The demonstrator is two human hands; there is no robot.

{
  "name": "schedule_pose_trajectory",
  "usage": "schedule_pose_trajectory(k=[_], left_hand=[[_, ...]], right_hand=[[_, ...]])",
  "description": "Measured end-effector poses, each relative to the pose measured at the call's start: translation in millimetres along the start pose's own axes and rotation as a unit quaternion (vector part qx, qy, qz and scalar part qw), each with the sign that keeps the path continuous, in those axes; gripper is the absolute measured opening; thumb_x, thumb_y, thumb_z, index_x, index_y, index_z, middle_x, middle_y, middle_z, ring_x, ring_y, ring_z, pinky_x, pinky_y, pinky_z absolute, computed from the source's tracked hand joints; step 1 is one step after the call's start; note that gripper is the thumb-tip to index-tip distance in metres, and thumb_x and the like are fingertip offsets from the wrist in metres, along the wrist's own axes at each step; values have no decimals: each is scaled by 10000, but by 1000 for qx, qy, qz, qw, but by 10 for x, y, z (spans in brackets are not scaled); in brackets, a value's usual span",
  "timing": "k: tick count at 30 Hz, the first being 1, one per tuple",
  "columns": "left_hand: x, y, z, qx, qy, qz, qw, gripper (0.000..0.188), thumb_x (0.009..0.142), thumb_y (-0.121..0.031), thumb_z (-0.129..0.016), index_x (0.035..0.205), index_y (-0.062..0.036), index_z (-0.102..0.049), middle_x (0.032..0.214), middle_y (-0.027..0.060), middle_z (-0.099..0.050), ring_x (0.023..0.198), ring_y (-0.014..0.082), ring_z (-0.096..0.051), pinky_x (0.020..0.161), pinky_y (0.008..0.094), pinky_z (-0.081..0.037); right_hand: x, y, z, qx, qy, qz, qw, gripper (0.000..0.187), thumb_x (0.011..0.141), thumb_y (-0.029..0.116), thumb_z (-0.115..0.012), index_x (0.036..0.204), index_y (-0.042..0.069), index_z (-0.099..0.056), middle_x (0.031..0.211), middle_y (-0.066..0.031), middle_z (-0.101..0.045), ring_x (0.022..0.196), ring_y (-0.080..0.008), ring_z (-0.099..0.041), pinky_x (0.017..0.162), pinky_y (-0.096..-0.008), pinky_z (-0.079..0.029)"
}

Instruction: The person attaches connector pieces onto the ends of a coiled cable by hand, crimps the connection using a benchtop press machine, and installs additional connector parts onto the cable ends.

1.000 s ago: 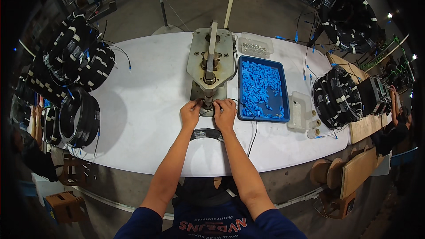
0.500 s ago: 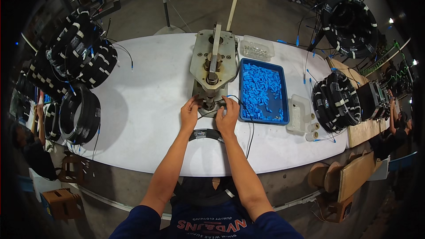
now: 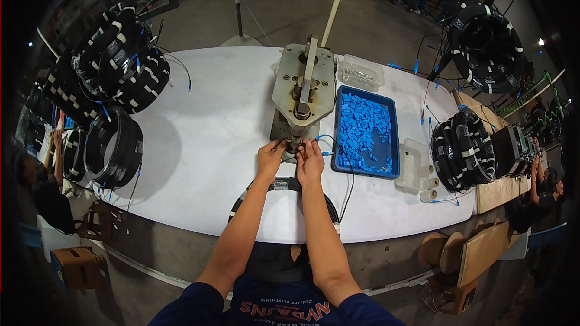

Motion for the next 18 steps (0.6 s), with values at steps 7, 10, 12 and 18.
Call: schedule_pose_trajectory(k=[7,10,12,18], left_hand=[[-3,-48,84,5,5,-31,999,284,950,-148,-651,1142,61,-667,950,66,-707,835,104,-619,761,227,-477],[36,-39,61,55,8,-18,998,264,950,-124,-639,1137,62,-668,972,78,-707,855,107,-623,787,232,-481],[17,-60,12,50,12,-28,998,263,948,-85,-607,1165,56,-654,1001,81,-705,875,108,-621,799,232,-479],[-5,-200,97,-12,4,-84,996,411,885,45,-481,1278,5,-598,1025,63,-696,880,108,-617,825,235,-479]], right_hand=[[-212,102,-158,-103,27,94,990,160,955,93,-635,1096,55,-570,980,-48,-668,810,-118,-629,627,-208,-462],[-170,175,-144,-134,5,113,984,196,947,83,-642,1118,32,-559,964,-54,-672,805,-114,-638,606,-213,-465],[-147,216,-121,-149,-7,120,981,183,958,105,-625,1123,58,-563,970,-40,-667,813,-123,-635,602,-227,-461],[-240,176,-132,-86,-38,76,993,261,913,34,-539,1161,79,-475,995,-70,-652,761,-128,-605,557,-238,-453]])
Point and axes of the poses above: each hand's wrist, its own x-axis towards the middle knuckle, its own z-axis out of the back of the hand, y = z × x, the point moved 10 cm from there along x, towards the middle knuckle
